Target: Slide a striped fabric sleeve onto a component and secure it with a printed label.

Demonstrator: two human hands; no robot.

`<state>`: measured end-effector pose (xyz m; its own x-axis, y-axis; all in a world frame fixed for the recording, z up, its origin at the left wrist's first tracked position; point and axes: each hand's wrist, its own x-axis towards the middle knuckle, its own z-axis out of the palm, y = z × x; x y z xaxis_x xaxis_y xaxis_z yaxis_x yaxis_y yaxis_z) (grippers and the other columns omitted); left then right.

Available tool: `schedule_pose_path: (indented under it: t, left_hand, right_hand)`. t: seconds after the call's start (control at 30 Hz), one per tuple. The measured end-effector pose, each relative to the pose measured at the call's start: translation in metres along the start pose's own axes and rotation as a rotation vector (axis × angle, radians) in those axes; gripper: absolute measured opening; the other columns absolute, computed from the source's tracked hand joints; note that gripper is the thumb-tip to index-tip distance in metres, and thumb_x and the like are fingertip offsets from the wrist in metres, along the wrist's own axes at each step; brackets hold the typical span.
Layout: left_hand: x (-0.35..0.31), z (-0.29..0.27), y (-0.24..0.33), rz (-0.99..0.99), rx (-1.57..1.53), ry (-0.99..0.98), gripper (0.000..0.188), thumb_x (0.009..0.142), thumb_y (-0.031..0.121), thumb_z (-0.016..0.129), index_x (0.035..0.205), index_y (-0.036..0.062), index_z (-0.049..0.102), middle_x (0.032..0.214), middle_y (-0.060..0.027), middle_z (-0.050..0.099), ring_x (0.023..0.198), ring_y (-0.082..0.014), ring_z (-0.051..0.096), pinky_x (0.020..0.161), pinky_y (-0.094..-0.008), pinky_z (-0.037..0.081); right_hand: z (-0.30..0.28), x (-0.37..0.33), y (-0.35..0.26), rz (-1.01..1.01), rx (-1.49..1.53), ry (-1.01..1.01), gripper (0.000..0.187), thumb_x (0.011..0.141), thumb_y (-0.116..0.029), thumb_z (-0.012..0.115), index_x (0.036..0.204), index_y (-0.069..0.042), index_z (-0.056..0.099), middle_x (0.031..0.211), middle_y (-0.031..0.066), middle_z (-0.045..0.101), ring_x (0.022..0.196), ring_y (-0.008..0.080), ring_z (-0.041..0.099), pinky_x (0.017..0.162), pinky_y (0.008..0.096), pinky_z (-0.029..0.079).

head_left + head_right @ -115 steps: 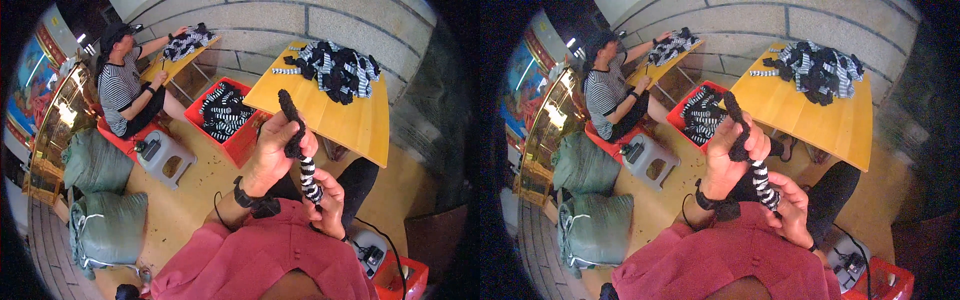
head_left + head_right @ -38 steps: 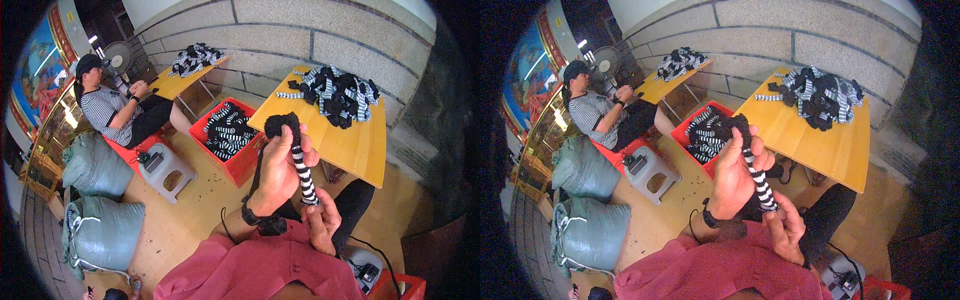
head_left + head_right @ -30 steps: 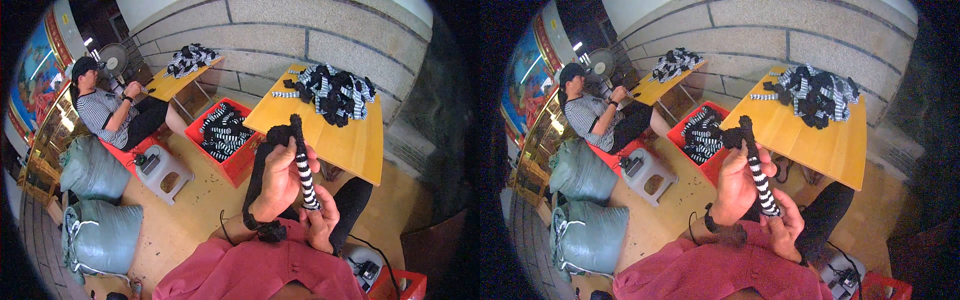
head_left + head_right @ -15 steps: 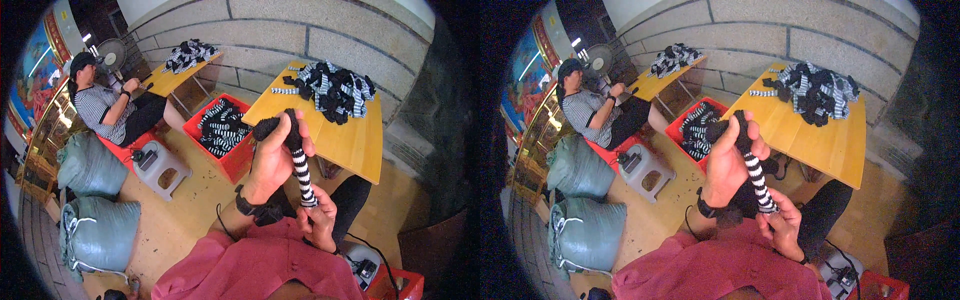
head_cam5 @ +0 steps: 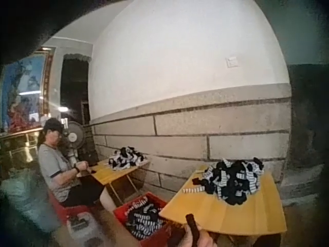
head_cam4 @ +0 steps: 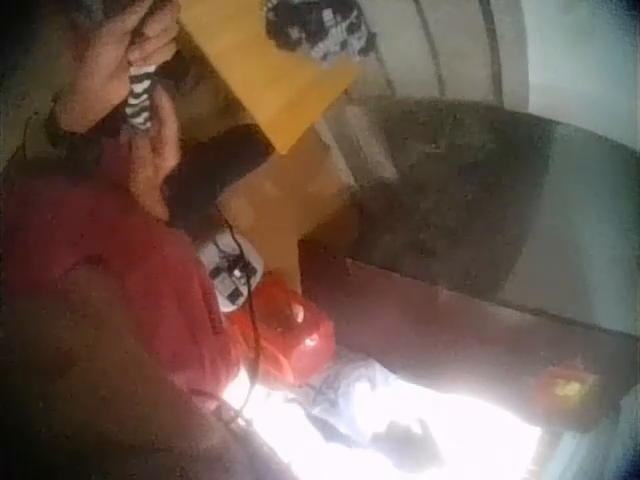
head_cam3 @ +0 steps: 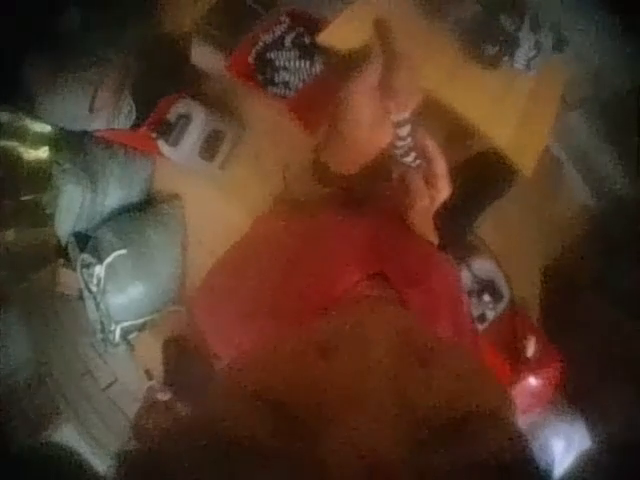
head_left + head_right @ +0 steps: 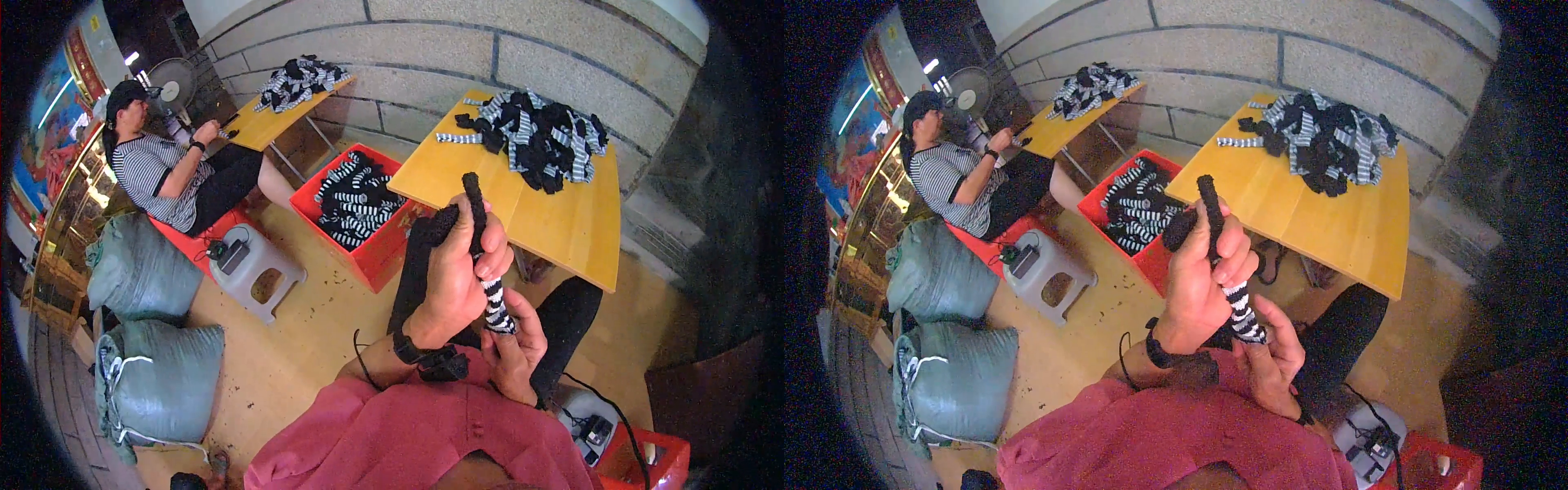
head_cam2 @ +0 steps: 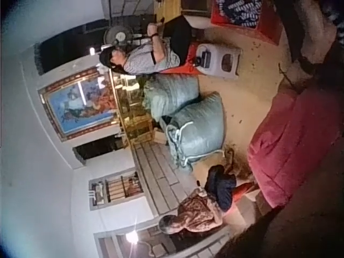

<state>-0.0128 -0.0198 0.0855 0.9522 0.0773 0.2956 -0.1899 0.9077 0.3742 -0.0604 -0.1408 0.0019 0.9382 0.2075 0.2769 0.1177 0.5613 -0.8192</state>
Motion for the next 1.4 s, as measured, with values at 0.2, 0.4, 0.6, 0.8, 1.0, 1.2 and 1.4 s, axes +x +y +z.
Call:
schedule_pose_path:
  t: [0.2,0.4,0.6,0.8,1.0,1.2,1.4]
  left_hand:
    - [-0.003,-0.004,-0.002,0.038,0.032,-0.034,0.024,0.095,0.036,0.04,0.099,0.0128,0.046,0.063,0.0007,0.042,0.043,-0.0061,0.031,0.043,-0.0218,0.027]
    - [-0.001,0.007,0.012,0.052,0.088,-0.037,0.027,0.096,0.033,0.042,0.111,0.0123,0.047,0.069,-0.0014,0.049,0.048,-0.0103,0.041,0.047,-0.025,0.034]
    - [0.008,0.02,0.03,0.162,0.053,0.162,0.023,0.095,0.032,0.044,0.105,0.0118,0.047,0.078,-0.0031,0.055,0.053,-0.0147,0.05,0.051,-0.0279,0.041]
    - [0.0,0.003,0.02,0.063,0.106,-0.02,0.027,0.095,0.036,0.042,0.103,0.011,0.048,0.064,0.0011,0.045,0.044,-0.008,0.035,0.045,-0.0229,0.029]
    - [-0.011,0.002,0.009,0.043,0.057,-0.048,0.027,0.095,0.037,0.041,0.095,0.0114,0.047,0.061,0.0035,0.04,0.043,-0.0048,0.028,0.043,-0.0201,0.026]
    - [-0.008,-0.006,0.006,0.047,0.071,-0.037,0.025,0.095,0.036,0.042,0.092,0.0119,0.045,0.061,0.0043,0.039,0.043,-0.0037,0.027,0.042,-0.0196,0.024]
    - [-0.007,-0.007,0.008,0.033,0.177,0.079,0.037,0.094,0.036,0.043,0.117,0.0072,0.047,0.079,-0.0047,0.055,0.056,-0.0148,0.051,0.053,-0.0277,0.042]
  right_hand:
    - [-0.008,0.011,-0.016,0.39,0.363,-0.087,0.049,0.078,-0.002,0.054,0.126,-0.001,0.043,0.063,0.0067,0.051,0.039,0.0067,0.036,0.033,0.0186,0.023]
    - [-0.006,0.012,-0.024,0.44,0.315,-0.134,0.05,0.078,-0.002,0.052,0.126,-0.002,0.043,0.06,0.0084,0.05,0.04,0.0071,0.036,0.033,0.0187,0.022]
    - [0.001,0.001,-0.027,0.375,0.039,-0.12,0.041,0.087,-0.007,0.052,0.126,-0.002,0.043,0.061,0.0035,0.053,0.044,0.0068,0.042,0.037,0.0189,0.029]
    - [0.005,0.001,-0.015,0.205,0.031,-0.106,0.042,0.086,-0.006,0.055,0.127,-0.002,0.043,0.069,0.0024,0.056,0.051,0.0049,0.045,0.041,0.0171,0.031]
    - [0.009,-0.001,-0.013,0.17,0.032,-0.014,0.045,0.084,-0.006,0.057,0.127,-0.002,0.043,0.068,0.0033,0.055,0.048,0.0055,0.044,0.039,0.0165,0.029]
    - [0.004,0.01,-0.024,0.476,0.324,-0.11,0.049,0.078,-0.001,0.052,0.126,-0.002,0.044,0.059,0.0064,0.051,0.037,0.0057,0.034,0.032,0.019,0.022]
    - [0.006,0.012,-0.025,0.3,0.068,-0.068,0.042,0.083,-0.003,0.052,0.125,-0.004,0.046,0.061,0.0029,0.051,0.041,0.0046,0.038,0.035,0.0173,0.025]
